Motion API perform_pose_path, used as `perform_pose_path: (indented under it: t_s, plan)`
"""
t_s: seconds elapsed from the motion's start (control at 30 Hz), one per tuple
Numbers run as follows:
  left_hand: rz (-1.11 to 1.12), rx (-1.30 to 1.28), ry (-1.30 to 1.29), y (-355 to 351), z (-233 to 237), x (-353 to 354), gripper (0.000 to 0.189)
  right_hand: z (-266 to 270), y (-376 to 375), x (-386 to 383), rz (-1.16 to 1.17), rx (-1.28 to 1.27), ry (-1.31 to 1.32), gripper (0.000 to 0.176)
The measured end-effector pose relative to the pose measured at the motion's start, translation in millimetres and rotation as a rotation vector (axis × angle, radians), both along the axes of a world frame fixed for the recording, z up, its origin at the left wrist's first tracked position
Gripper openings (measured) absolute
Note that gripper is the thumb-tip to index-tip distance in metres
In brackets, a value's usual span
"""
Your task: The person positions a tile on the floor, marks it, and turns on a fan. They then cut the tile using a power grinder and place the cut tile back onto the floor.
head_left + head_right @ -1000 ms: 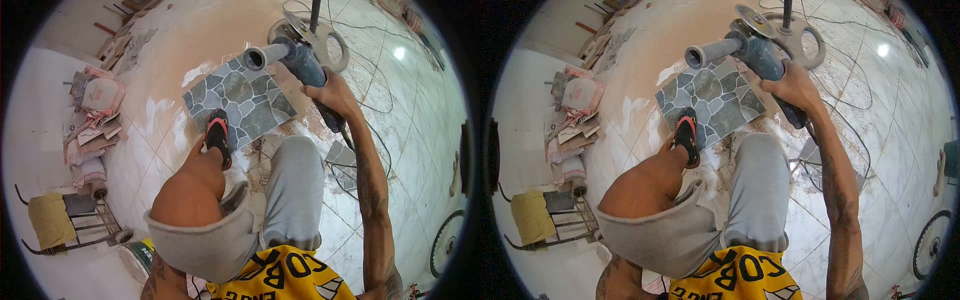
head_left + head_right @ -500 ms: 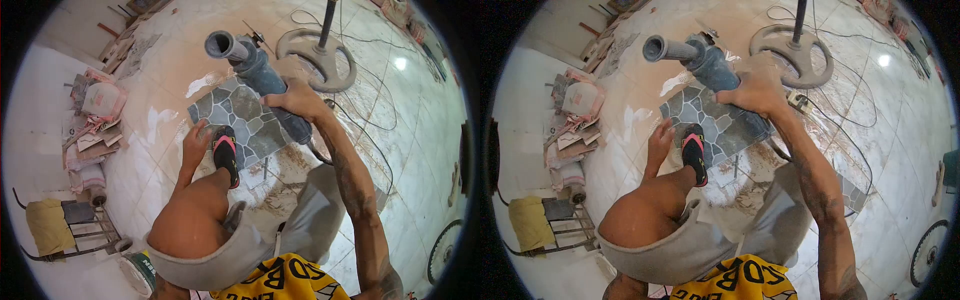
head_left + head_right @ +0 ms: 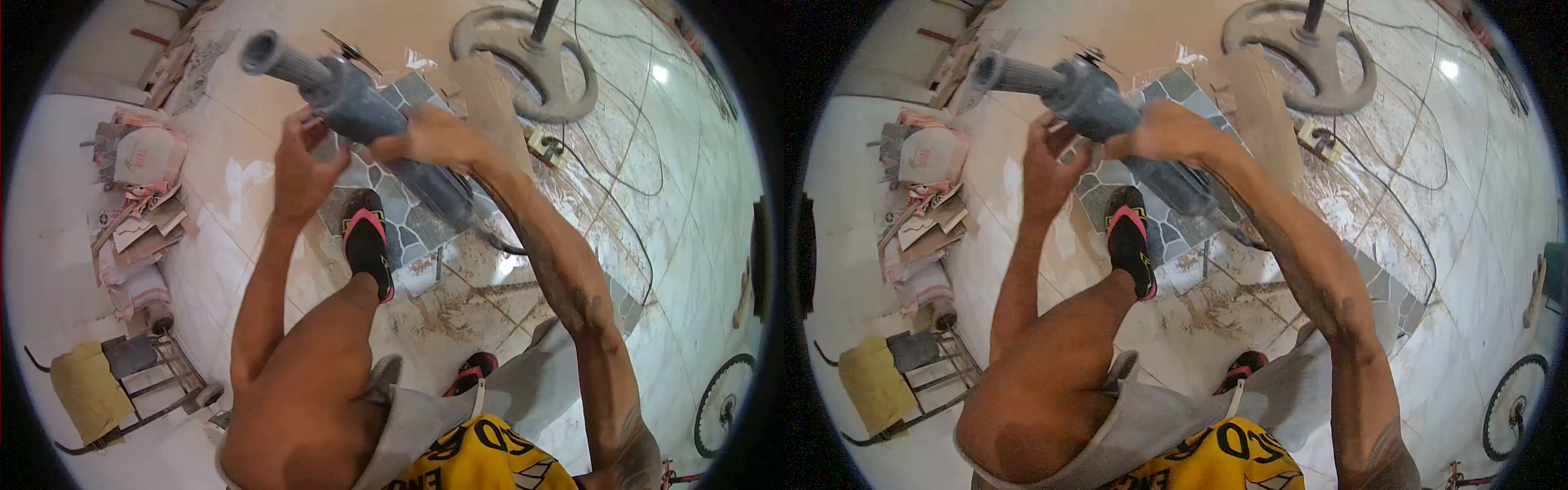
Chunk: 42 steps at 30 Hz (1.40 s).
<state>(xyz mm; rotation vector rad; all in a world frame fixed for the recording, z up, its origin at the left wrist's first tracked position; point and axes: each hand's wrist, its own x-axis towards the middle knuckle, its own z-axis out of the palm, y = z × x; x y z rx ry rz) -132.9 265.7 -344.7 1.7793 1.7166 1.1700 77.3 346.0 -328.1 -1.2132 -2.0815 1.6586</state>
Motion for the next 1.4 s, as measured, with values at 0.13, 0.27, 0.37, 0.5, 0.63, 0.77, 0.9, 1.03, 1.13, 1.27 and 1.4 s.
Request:
perform_pose_path:
  t_s: [0.13, 0.27, 0.37, 0.5, 0.63, 0.77, 0.9, 1.03, 1.13, 1.27, 1.4]
  plan:
    - [0.065, -0.045, -0.052, 8, 3, -19, 0.058, -5, 4, -15, 0.017, -0.016, 0.041, 0.063]
    - [0.088, -0.021, 0.108, 5, -8, -24, 0.055, -20, -9, -28, -0.057, -0.010, -0.010, 0.063]
    - [0.113, -0.040, 0.203, -11, -41, -37, 0.055, -68, -24, -47, -0.028, -0.008, 0.016, 0.068]
    - [0.111, -0.068, 0.135, -31, -63, -56, 0.055, -39, -42, -38, 0.028, -0.114, 0.111, 0.068]
    - [0.066, -0.119, 0.185, -44, -73, -66, 0.052, -71, -64, -36, 0.023, -0.224, 0.141, 0.069]
    - [0.064, -0.193, 0.210, -43, -83, -65, 0.050, -98, -87, -46, -0.123, -0.184, 0.143, 0.075]
    - [0.092, -0.132, 0.194, -36, -81, -72, 0.048, -98, -85, -56, -0.094, -0.177, 0.059, 0.086]
    - [0.038, -0.074, 0.240, -25, -73, -85, 0.047, -100, -76, -70, -0.092, -0.135, 0.033, 0.089]
    - [0.036, -0.048, 0.275, -17, -73, -90, 0.046, -101, -71, -74, -0.101, -0.127, 0.092, 0.089]
    - [0.018, -0.105, 0.324, -11, -72, -97, 0.054, -106, -67, -79, -0.121, -0.138, 0.109, 0.085]
    - [0.009, -0.133, 0.318, -4, -74, -101, 0.056, -103, -64, -80, -0.121, -0.099, 0.064, 0.081]
